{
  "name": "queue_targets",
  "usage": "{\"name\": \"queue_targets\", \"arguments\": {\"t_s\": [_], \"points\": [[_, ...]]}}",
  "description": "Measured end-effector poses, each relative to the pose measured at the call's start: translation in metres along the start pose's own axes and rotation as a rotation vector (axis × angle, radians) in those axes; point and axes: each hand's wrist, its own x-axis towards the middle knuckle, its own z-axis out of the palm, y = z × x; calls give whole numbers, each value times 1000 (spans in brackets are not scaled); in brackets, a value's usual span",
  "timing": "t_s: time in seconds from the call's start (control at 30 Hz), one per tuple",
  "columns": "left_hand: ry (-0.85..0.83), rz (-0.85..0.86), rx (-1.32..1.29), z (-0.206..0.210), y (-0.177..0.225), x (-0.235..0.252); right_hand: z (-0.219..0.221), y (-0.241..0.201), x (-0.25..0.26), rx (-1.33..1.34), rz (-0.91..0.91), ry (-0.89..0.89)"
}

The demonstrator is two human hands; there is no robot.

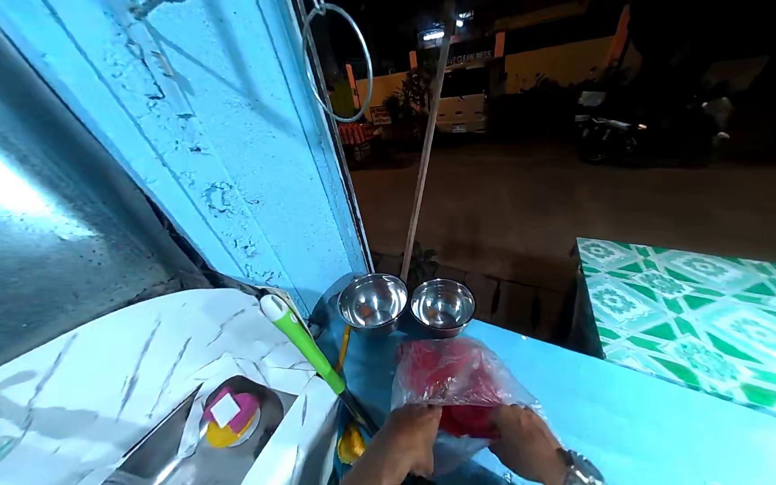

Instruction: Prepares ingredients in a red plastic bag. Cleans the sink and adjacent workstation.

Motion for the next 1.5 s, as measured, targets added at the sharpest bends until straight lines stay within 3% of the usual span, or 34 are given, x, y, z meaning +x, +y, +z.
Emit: {"name": "queue_targets", "arguments": {"t_s": [0.13, 0.3, 0.47, 0.57, 0.67, 0.8, 0.87, 0.93, 1.0, 1.1, 1.17, 1.33, 1.5], "points": [[6, 85, 45, 8, 8, 6, -28, 32, 4, 301, -256, -74], [313, 232, -313, 15, 24, 33, -65, 39, -17, 678, -452, 84], [471, 222, -403, 2, 36, 47, -108, 18, -32, 747, -490, 289], [445, 227, -329, -18, 37, 29, -125, 8, -40, 772, -519, 352], [502, 360, -381, -35, 31, -4, -143, -4, -59, 870, -613, 445], [897, 687, -735, -41, 11, -32, -166, -7, -80, 927, -842, 631], [1006, 801, -995, -50, 5, -45, -166, -3, -79, 886, -898, 659], [1016, 839, -1315, -62, 2, -63, -151, -6, -69, 855, -936, 554], [1038, 746, -1568, -74, 1, -84, -130, -20, -59, 810, -938, 417], [1066, 565, -1743, -86, -5, -104, -104, -47, -41, 1071, -1039, 218], [1068, 478, -1770, -87, -14, -111, -94, -62, -33, 1238, -1037, 152], [1020, 325, -1808, -79, -40, -123, -75, -86, -23, 1495, -830, -37], [952, 495, -1669, -38, -75, -119, -59, -101, -12, 1675, -774, -224]]}}
